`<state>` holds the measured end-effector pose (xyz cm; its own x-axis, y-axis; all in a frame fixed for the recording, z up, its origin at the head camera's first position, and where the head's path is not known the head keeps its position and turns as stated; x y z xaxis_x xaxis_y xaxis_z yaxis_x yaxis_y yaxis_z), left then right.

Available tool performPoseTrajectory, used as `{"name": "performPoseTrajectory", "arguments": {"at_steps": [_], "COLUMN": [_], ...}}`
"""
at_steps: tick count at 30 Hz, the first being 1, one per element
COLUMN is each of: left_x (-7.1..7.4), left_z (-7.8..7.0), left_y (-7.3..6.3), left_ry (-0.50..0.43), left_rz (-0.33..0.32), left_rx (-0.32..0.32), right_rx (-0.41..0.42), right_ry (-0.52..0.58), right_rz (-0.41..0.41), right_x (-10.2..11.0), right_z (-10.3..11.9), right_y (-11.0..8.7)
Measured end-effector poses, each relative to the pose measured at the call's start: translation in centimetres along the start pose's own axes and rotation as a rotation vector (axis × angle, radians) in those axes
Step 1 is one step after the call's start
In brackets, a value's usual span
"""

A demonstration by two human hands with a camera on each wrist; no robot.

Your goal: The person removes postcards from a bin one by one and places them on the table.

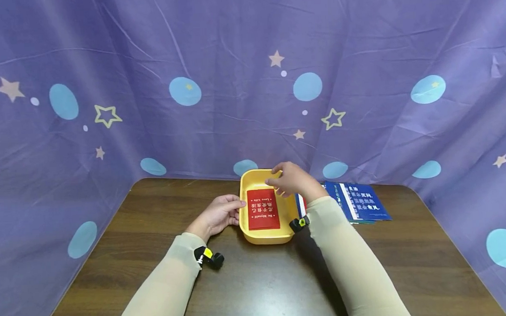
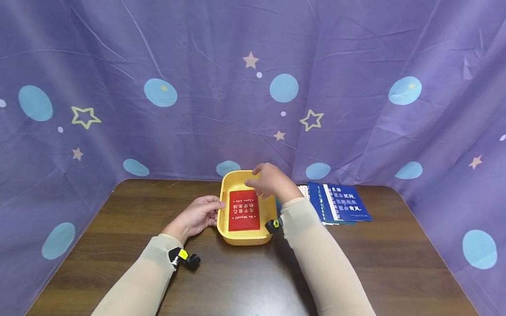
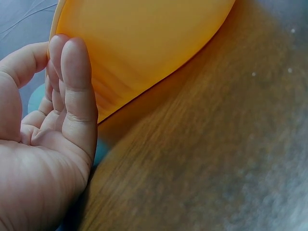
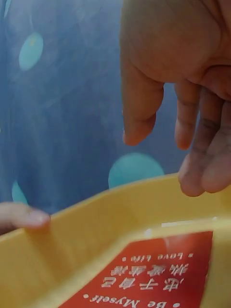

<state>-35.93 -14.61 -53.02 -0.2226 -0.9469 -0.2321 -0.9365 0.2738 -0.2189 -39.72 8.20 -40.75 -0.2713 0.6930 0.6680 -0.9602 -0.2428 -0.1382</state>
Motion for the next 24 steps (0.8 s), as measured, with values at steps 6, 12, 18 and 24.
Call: {"name": "performPoseTrajectory", "arguments": {"at_steps": [6,12,18,24], "left_x": [0.2,0.0,-0.2,-0.1], "left_z": [0.2,0.0,-0.2,-0.2], "left_y": [0.2,0.0,0.0,0.0], "left_ry": [-0.009,-0.005,-0.001,-0.002], "left_rz": [0.014,0.018,0.018,0.008], "left_rx": [0.002,0.002,0.0,0.001], "right_rx": [-0.076,-0.083,-0.06,-0.012], "right_ry": [-0.198,-0.417,-0.56,-0.6], "right_rz": [0.049,0.05,0.056,0.042], "right_x": [-2.6,-4.5,-5.9,-6.9], "right_z": [0.2,0.0,-0.5,-1.4], "right_y": [2.7,3.6,4.4,5.8]}}
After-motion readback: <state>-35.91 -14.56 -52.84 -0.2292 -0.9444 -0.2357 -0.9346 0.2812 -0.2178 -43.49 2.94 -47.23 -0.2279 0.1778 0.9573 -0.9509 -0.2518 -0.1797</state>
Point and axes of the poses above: each hand's wrist, its own y-axis towards the middle knuckle, its own x-axis out of the back of the hand, z = x × y, the point moved 6 cm from there along y, towards the middle knuckle, and after that the axes turned 6 degrees about -z, right-handed, at the moved point
